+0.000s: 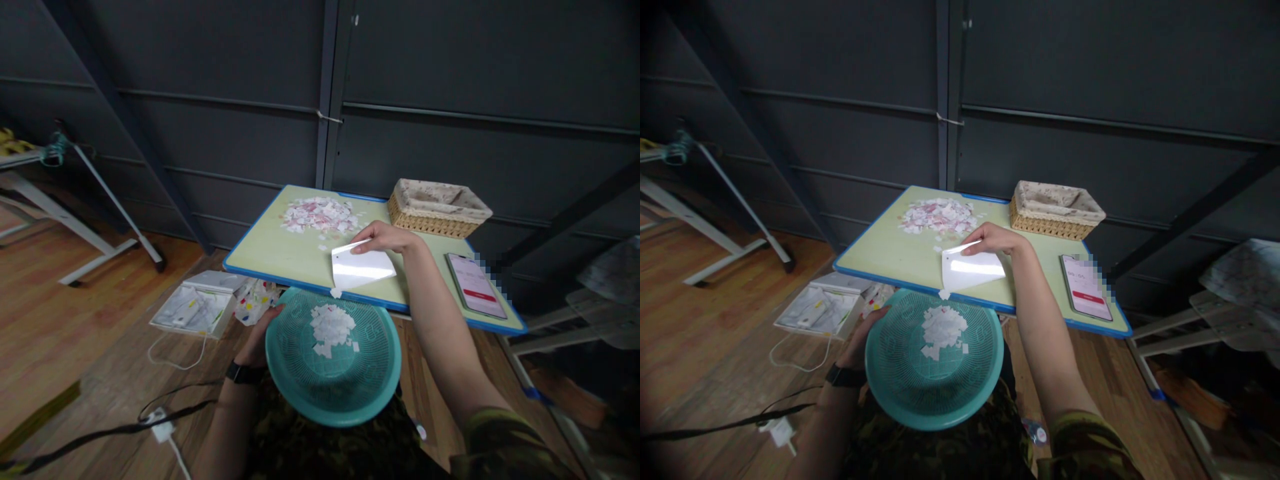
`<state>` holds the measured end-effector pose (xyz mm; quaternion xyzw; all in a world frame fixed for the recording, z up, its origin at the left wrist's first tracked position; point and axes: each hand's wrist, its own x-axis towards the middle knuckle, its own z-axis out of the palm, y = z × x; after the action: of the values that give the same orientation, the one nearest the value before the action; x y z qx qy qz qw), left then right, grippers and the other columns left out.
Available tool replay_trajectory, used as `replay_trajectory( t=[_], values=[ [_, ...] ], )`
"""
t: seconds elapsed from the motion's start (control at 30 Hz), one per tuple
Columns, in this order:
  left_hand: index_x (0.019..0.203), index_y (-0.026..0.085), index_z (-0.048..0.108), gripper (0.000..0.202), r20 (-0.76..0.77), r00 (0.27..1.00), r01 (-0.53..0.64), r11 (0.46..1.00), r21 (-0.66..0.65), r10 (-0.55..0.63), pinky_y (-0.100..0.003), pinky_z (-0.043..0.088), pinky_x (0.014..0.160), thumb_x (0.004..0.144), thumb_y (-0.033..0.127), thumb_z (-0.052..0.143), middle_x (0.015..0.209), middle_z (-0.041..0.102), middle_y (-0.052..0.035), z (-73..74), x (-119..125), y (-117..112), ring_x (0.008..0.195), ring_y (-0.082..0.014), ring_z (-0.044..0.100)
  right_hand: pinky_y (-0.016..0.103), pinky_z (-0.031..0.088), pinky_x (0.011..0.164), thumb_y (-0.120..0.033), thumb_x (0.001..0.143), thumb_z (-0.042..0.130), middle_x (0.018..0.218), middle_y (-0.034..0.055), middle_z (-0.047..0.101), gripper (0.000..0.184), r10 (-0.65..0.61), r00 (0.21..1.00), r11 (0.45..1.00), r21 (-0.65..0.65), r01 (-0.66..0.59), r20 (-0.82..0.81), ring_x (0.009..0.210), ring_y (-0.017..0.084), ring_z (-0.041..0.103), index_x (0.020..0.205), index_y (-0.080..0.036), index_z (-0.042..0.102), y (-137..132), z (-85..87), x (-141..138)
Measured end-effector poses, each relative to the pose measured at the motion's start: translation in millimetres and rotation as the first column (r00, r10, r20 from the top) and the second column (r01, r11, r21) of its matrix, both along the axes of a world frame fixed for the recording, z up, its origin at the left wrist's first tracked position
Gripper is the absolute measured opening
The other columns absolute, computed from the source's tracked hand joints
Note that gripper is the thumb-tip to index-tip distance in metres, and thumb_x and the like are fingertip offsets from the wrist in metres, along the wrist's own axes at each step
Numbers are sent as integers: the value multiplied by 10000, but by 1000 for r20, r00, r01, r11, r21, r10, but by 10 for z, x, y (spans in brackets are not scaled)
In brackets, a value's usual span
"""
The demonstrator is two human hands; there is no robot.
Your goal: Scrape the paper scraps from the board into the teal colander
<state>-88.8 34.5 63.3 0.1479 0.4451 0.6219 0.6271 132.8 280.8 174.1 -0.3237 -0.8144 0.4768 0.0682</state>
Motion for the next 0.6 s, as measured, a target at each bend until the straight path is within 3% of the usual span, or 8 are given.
replay_trajectory(
  t=[0.1, 0.23, 0.3, 0.4, 0.5, 0.6],
  values=[
    [721, 206, 649, 247, -15, 999, -32, 999, 10, 32, -365, 555, 853, 568, 322, 804, 860, 777, -42, 28, 6, 18, 1036, -325, 691, 266, 504, 651, -446, 597, 823, 827, 44, 761, 381, 45, 999, 999, -22, -45, -7, 707, 161, 648, 880, -192, 807, -2, -18, -18],
    [698, 202, 641, 249, -20, 999, -50, 999, 1, 50, -373, 558, 844, 546, 313, 804, 866, 779, -41, 51, 13, 26, 1035, -331, 690, 269, 493, 659, -444, 577, 830, 873, 62, 760, 427, -111, 982, 993, 29, 116, -150, 721, 162, 639, 901, -167, 800, 31, -54, -42],
    [704, 201, 639, 239, -2, 1000, -28, 999, -15, 28, -379, 558, 839, 565, 317, 795, 858, 778, -49, 50, 10, 20, 1033, -333, 690, 267, 471, 616, -459, 594, 806, 886, 82, 757, 473, -251, 936, 956, 90, 279, -246, 701, 164, 624, 936, -134, 791, 59, -80, -68],
    [709, 208, 629, 218, 15, 1000, -5, 1000, -23, 5, -381, 555, 838, 595, 320, 778, 871, 776, -51, 46, 1, 11, 1043, -329, 686, 264, 412, 526, -470, 638, 741, 847, 106, 747, 515, -425, 850, 853, 175, 491, -310, 635, 168, 592, 972, -79, 776, 99, -121, -113],
    [733, 217, 630, 220, 6, 1000, -10, 1000, -16, 10, -378, 552, 838, 600, 320, 772, 883, 776, -40, 39, -5, 10, 1047, -321, 684, 262, 388, 512, -458, 669, 686, 815, 97, 740, 484, -471, 829, 794, 264, 548, -302, 628, 176, 586, 952, -76, 778, 128, -159, -146],
    [742, 213, 637, 231, -1, 1000, -8, 1000, -11, 8, -371, 551, 837, 600, 329, 777, 865, 774, -36, 17, -9, 14, 1043, -317, 684, 262, 394, 541, -456, 684, 661, 841, 89, 747, 460, -440, 847, 785, 331, 524, -298, 678, 188, 602, 935, -91, 783, 142, -194, -172]
  ],
)
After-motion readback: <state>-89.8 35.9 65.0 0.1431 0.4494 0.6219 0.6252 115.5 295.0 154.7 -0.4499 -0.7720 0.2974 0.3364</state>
